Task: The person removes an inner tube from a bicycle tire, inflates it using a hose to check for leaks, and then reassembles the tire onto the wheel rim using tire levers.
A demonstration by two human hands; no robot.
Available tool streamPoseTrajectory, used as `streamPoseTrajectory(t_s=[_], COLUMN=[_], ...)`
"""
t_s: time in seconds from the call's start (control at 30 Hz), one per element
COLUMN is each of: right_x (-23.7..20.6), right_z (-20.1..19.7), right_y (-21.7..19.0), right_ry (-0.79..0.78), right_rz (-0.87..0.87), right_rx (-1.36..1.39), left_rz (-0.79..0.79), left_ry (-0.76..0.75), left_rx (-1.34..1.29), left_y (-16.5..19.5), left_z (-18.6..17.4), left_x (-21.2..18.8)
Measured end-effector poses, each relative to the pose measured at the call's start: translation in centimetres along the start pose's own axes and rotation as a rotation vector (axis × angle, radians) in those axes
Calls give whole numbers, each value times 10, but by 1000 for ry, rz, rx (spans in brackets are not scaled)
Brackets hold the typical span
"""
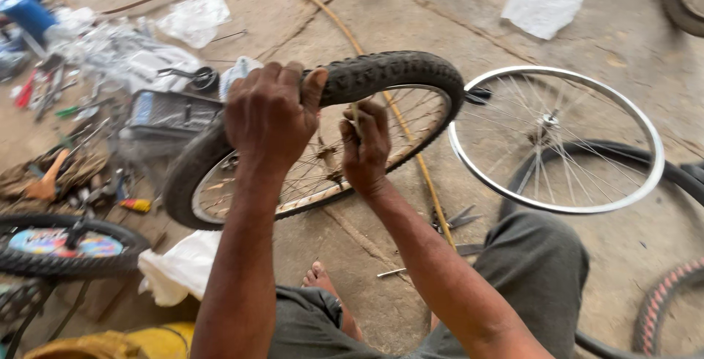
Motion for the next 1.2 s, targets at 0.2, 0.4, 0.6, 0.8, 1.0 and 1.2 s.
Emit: streamPoseTrajectory(t_s=[0.2, 0.4, 0.6, 0.8, 1.0, 1.2], right_x=[-9, -11, -10, -28, -55, -83], right_z=[23, 34, 53, 68, 89, 99], right_y=[12, 13, 12, 19, 30, 37], right_ry=[-109, 15, -47, -95, -107, -103], right_rz=[343, 378, 288, 398, 563, 737], right_rx=[450, 391, 437, 570, 790, 1030], left_rz=[-64, -62, -301, -457, -510, -576], left_ry=[96, 490, 146, 31, -13, -114], left_rx=[-126, -375, -559, -544, -454, -454], left_y=[-18, -4, 23, 2, -2, -2], left_z=[-5, -22, 12, 31, 34, 36], left_x=[-10, -49, -86, -82, -77, -69])
Point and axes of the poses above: each hand's wrist, its own x-axis towards the middle knuckle, its own z-axis out of the palm, y = z × x, the point moved 5 cm from there along x, towards the middle knuckle, and after that the axes turned 13 degrees about -z, right-handed, at the moved point
